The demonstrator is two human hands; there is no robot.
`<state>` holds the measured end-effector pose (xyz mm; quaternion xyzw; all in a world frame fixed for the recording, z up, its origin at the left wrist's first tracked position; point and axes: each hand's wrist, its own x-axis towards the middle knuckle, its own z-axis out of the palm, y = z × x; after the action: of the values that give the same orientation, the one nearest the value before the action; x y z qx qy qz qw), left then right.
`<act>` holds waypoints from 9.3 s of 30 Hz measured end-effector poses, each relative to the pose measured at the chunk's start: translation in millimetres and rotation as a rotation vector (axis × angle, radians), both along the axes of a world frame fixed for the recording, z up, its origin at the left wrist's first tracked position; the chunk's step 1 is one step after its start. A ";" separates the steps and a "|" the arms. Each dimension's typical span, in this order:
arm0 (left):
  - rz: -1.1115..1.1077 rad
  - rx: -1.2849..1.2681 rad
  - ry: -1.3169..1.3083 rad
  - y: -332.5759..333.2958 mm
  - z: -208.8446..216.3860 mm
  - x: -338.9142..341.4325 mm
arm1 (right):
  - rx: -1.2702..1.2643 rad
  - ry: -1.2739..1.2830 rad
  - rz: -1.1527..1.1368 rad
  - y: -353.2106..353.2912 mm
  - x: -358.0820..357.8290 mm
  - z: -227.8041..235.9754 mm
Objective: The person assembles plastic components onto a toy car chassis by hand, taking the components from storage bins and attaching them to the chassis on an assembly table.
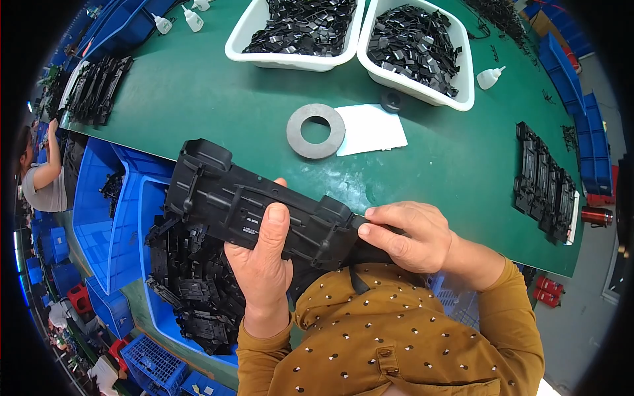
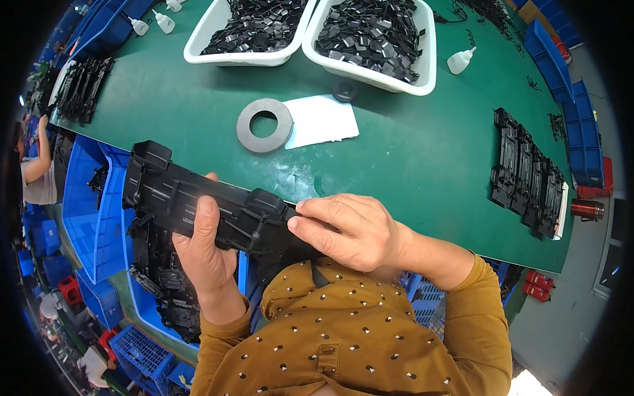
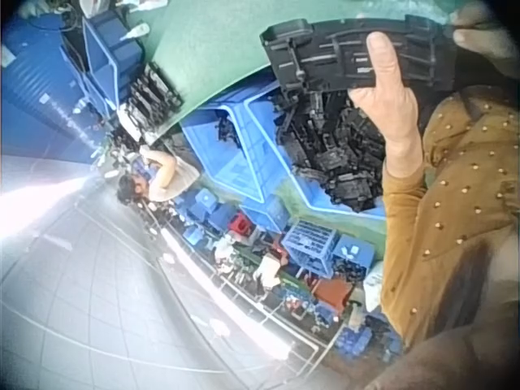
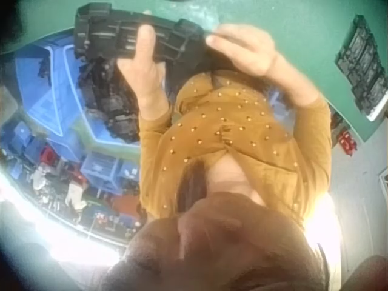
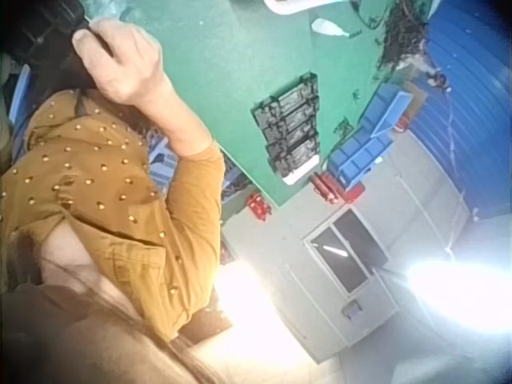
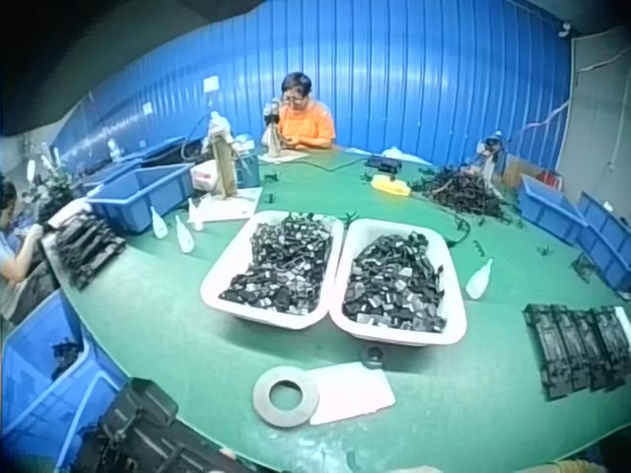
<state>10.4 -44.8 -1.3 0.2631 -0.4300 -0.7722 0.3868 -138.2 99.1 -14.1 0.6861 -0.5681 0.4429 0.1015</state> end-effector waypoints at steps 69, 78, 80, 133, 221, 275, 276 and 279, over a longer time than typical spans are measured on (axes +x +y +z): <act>-0.017 0.075 -0.080 -5.3 -14.8 3.7 | 0.404 -0.643 -0.337 -25.4 -99.2 61.2; -0.017 0.049 -0.070 -0.2 -14.8 1.9 | 0.521 -0.399 -0.375 -37.2 -85.7 10.5; -0.007 0.056 -0.068 0.4 -14.4 2.7 | 0.508 -0.354 -0.353 -41.2 -87.4 5.0; -0.037 -0.110 -0.077 -9.1 9.1 -24.7 | -0.001 -0.014 0.074 -9.4 12.8 1.0; -0.120 0.043 -0.155 9.5 -24.8 -17.3 | 0.468 -1.451 -0.304 -24.8 -84.3 28.2; -0.279 -0.015 -0.158 14.7 -16.2 -7.4 | -0.035 0.048 -0.221 -30.7 -36.6 18.9; -0.302 -0.008 -0.155 17.9 -14.9 -7.5 | -0.060 0.047 -0.212 -27.9 -31.5 19.5; -0.405 -0.110 -0.191 22.1 -11.0 -2.9 | -0.121 0.054 -0.126 -21.6 -24.7 14.0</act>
<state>7.4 -22.7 -12.3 0.2218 -0.5502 -0.7810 0.1955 -162.9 77.5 -0.1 0.6533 -0.5794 0.4505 0.1859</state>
